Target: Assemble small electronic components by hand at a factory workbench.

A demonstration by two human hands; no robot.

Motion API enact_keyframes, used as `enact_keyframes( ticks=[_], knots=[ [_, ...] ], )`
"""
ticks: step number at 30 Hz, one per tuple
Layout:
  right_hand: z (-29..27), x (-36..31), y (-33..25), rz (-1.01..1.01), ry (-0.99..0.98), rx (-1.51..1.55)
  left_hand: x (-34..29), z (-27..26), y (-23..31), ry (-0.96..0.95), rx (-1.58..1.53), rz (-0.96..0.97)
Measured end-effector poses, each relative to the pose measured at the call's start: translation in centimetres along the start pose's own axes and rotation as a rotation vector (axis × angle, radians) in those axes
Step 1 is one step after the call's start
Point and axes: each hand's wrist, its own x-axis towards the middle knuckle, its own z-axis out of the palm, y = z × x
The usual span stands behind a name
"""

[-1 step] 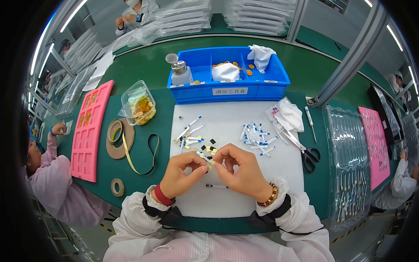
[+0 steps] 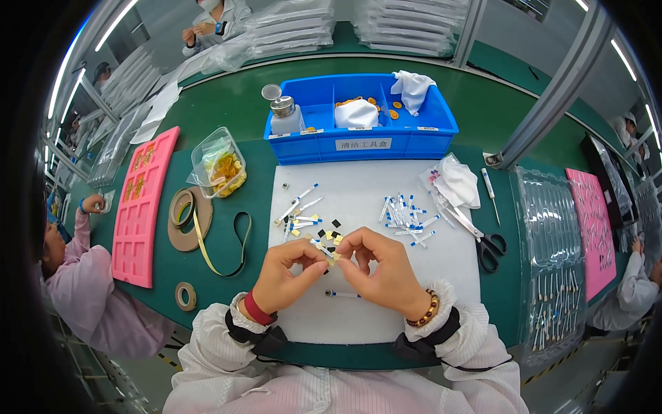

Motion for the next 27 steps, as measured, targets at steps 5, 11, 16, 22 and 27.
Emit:
enact_keyframes(
  ticks=[5,11,16,22,27],
  knots=[
    [0.18,0.02,-0.51,-0.092,0.028,-0.156,-0.02,-0.04,0.18,-0.007,0.007,0.018],
    [0.21,-0.03,-0.27,-0.030,0.030,-0.116,-0.08,-0.08,0.04,-0.046,-0.051,-0.033],
    [0.18,-0.09,-0.29,-0.008,0.038,-0.081,-0.19,-0.01,-0.05,-0.086,-0.253,-0.165],
    [0.15,-0.05,-0.29,-0.078,0.060,-0.082,-0.13,-0.09,0.21,-0.096,-0.363,-0.244],
    [0.20,0.00,-0.27,-0.034,0.045,-0.066,-0.10,0.06,0.08,-0.050,-0.143,-0.055]
  ],
)
